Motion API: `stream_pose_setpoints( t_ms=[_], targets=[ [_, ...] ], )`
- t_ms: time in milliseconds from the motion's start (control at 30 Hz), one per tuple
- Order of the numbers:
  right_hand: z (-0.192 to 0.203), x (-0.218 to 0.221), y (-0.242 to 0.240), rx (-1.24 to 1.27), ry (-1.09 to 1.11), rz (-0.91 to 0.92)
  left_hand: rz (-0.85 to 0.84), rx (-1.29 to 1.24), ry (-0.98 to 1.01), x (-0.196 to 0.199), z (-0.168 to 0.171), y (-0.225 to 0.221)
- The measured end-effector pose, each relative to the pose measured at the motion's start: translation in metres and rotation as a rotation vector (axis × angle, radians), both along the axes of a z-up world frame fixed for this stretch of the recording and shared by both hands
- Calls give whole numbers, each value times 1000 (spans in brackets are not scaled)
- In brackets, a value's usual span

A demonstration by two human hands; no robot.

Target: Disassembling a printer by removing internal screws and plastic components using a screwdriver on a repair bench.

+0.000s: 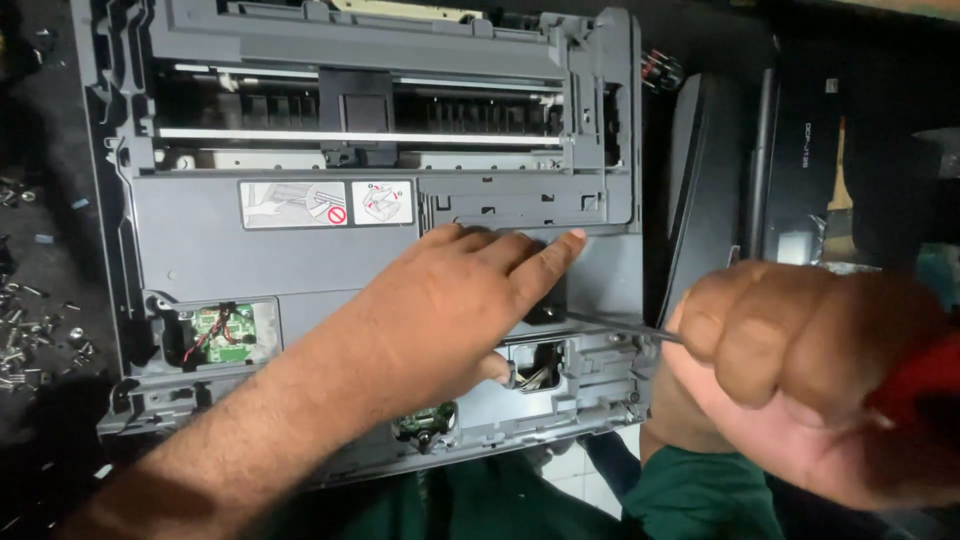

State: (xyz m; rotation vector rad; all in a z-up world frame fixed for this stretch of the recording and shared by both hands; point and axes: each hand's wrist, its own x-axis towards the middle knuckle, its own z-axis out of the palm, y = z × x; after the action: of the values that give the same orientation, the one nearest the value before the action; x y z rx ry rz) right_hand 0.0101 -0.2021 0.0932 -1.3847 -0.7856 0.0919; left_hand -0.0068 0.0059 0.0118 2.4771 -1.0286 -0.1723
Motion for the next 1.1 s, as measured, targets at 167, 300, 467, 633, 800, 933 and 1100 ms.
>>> stream_pose_setpoints(
  t_ms=[167, 300, 467, 633, 800, 933, 1100],
  targets=[
    [-4, -3, 0, -17, -87, -65, 6, -14, -63, -3, 1, 0],
    [16, -6, 4, -214, 47, -11, 23, -57, -121, -5, -2, 1],
    [8, -4, 9, -67, 47, 52, 2, -35, -81, -4, -2, 1],
    [4, -1, 19, -38, 3, 84, -14, -40, -90, -3, -8, 1],
    [-2, -5, 20, -17, -55, 26, -30, -34, -54, -1, -8, 1],
    [-8, -8, -14, 30, -116, -8, -35, -46, -6, 0, -3, 2],
    [5, 10, -62, -6, -227, -112, -34, -54, -7, 1, -3, 3]
  ],
)
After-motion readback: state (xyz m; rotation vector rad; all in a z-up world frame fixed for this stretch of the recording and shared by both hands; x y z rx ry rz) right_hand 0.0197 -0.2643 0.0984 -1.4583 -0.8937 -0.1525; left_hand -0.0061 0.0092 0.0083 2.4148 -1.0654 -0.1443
